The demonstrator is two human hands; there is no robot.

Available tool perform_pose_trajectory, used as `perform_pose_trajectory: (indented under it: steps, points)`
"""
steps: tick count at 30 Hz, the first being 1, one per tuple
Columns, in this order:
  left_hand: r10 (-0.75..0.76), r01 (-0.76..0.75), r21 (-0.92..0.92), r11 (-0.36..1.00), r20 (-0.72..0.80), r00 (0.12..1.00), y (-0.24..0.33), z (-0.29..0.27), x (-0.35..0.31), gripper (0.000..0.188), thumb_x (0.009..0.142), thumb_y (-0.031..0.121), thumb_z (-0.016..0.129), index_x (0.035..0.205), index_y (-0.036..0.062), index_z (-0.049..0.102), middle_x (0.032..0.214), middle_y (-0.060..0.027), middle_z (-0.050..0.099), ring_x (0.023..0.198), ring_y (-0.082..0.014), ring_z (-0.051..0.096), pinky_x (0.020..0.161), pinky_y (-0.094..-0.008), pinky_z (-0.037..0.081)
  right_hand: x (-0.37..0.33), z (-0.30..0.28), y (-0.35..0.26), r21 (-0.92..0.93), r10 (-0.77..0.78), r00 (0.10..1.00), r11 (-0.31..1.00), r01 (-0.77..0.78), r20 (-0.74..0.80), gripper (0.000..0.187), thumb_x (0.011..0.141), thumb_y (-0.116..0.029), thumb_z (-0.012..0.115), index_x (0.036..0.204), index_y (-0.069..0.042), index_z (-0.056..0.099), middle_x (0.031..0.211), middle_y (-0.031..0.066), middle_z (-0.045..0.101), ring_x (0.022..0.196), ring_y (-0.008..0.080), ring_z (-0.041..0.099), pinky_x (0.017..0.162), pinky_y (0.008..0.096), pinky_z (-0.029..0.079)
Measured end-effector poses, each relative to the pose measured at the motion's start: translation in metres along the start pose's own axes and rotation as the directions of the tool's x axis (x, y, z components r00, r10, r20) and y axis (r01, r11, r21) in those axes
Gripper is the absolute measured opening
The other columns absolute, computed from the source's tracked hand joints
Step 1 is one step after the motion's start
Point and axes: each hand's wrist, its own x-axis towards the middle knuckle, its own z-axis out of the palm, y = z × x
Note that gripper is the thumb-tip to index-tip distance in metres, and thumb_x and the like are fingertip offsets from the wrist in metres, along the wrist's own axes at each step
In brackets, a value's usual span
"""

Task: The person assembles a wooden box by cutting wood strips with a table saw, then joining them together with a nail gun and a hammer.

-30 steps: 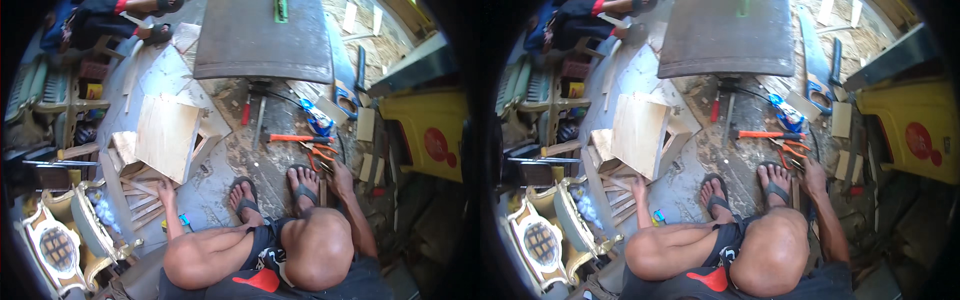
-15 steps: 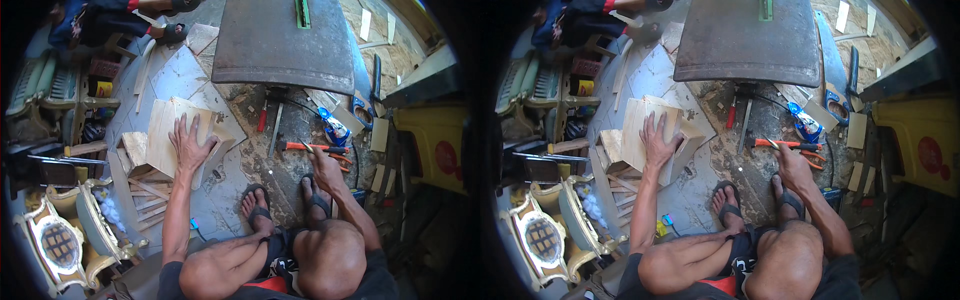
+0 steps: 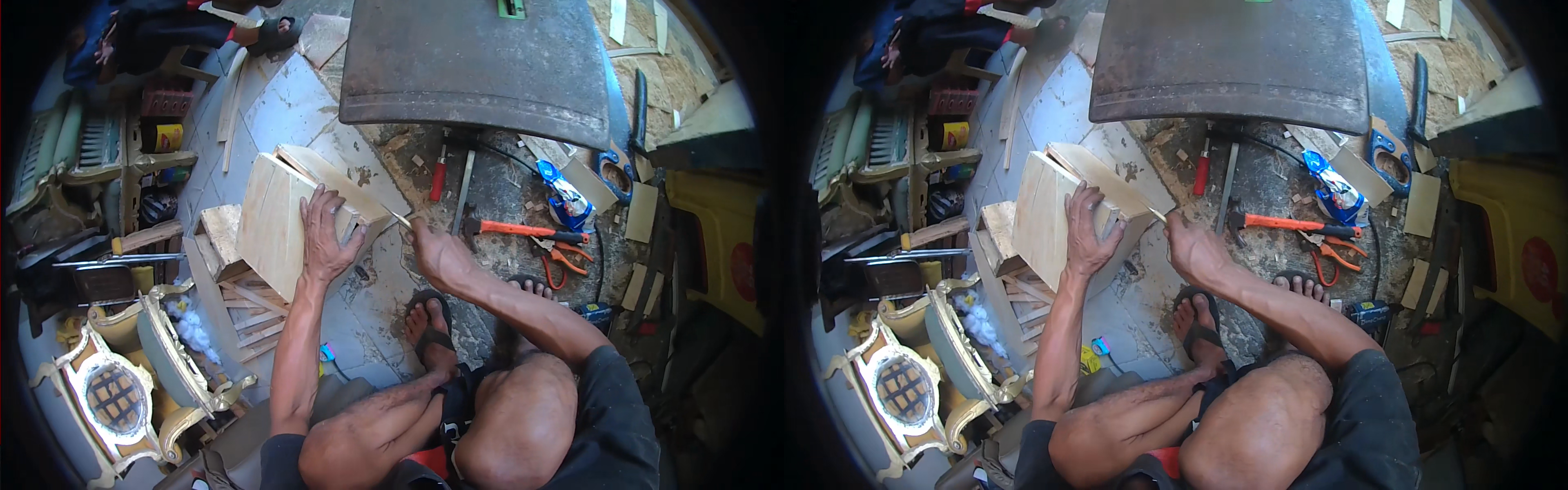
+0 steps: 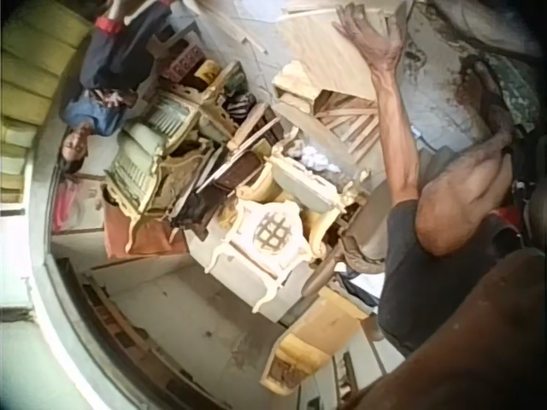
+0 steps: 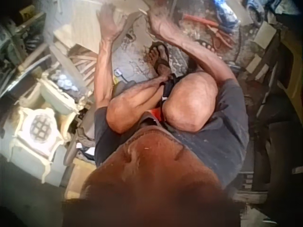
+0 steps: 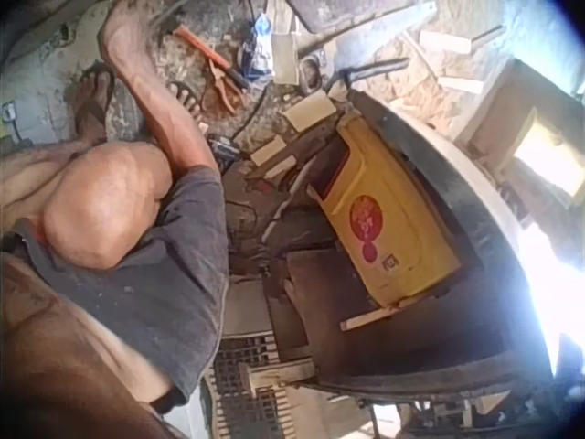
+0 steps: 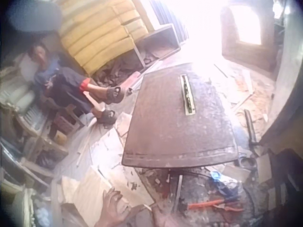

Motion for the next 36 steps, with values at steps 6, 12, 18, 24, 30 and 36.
perform_pose_trajectory:
  steps: [6, 12, 18, 24, 30, 36]
  points:
    - [-0.013, 0.009, -0.087, 0.996, -0.04, 0.999, 0.009, 0.0, 0.001, 0.055, 0.077, 0.013, 0.081, 0.125, 0.0012, 0.055, 0.135, -0.0229, 0.052, 0.136, -0.0443, 0.046, 0.116, -0.0517, 0.037, 0.011, 0.029, -0.007, -0.081, -0.127, 0.992, 0.989, 0.125, -0.025, 0.025, 0.1, -0.013, 0.046, 0.12, 0.001, 0.047, 0.093, 0.0297, 0.068, 0.077, 0.0495, 0.069, 0.068, 0.0583, 0.056]
    - [-0.056, 0.049, -0.06, 0.997, -0.128, 0.99, 0.008, 0.006, -0.002, 0.046, 0.079, 0.009, 0.08, 0.119, 0.002, 0.06, 0.127, -0.0208, 0.056, 0.131, -0.0414, 0.051, 0.113, -0.0513, 0.041, 0.017, 0.027, -0.018, -0.131, -0.184, 0.982, 0.975, 0.179, -0.031, 0.031, 0.095, -0.01, 0.049, 0.124, 0.001, 0.046, 0.095, 0.0287, 0.066, 0.075, 0.0478, 0.07, 0.065, 0.0567, 0.057]
    - [-0.058, 0.046, -0.083, 0.996, -0.16, 0.985, 0.007, 0.006, -0.001, 0.043, 0.078, 0.008, 0.082, 0.115, 0.0016, 0.061, 0.122, -0.0187, 0.059, 0.127, -0.0403, 0.055, 0.116, -0.0526, 0.041, 0.02, 0.02, -0.018, -0.164, -0.165, 0.985, 0.972, 0.171, 0.045, 0.029, 0.095, -0.009, 0.049, 0.122, 0.001, 0.045, 0.092, 0.0282, 0.066, 0.074, 0.0465, 0.07, 0.065, 0.0558, 0.058]
    - [-0.045, 0.031, -0.091, 0.995, -0.158, 0.986, 0.001, 0.009, -0.002, 0.04, 0.078, 0.012, 0.083, 0.111, 0.002, 0.063, 0.119, -0.0179, 0.06, 0.126, -0.041, 0.055, 0.116, -0.0563, 0.038, 0.027, 0.014, -0.02, -0.177, -0.171, 0.982, 0.967, 0.184, 0.085, 0.028, 0.095, -0.009, 0.05, 0.12, 0.001, 0.044, 0.088, 0.0274, 0.067, 0.074, 0.0465, 0.071, 0.064, 0.0552, 0.058]
    - [-0.065, 0.048, -0.095, 0.994, -0.175, 0.982, 0.005, 0.007, -0.002, 0.037, 0.075, 0.006, 0.085, 0.104, -0.0006, 0.065, 0.118, -0.0186, 0.062, 0.123, -0.0404, 0.059, 0.115, -0.0554, 0.042, 0.028, 0.009, -0.026, -0.205, -0.142, 0.982, 0.965, 0.165, 0.123, 0.027, 0.095, -0.009, 0.05, 0.119, 0.002, 0.044, 0.088, 0.0279, 0.067, 0.075, 0.0465, 0.071, 0.064, 0.0553, 0.058]
    - [-0.071, 0.052, -0.109, 0.993, -0.176, 0.982, 0.006, 0.008, 0.0, 0.034, 0.075, 0.006, 0.085, 0.102, -0.0016, 0.066, 0.117, -0.019, 0.062, 0.123, -0.0404, 0.059, 0.115, -0.0555, 0.042, 0.032, 0.011, -0.021, -0.19, -0.157, 0.981, 0.966, 0.176, 0.113, 0.025, 0.096, -0.009, 0.049, 0.118, 0.001, 0.045, 0.087, 0.0279, 0.068, 0.076, 0.0469, 0.071, 0.065, 0.0554, 0.058]
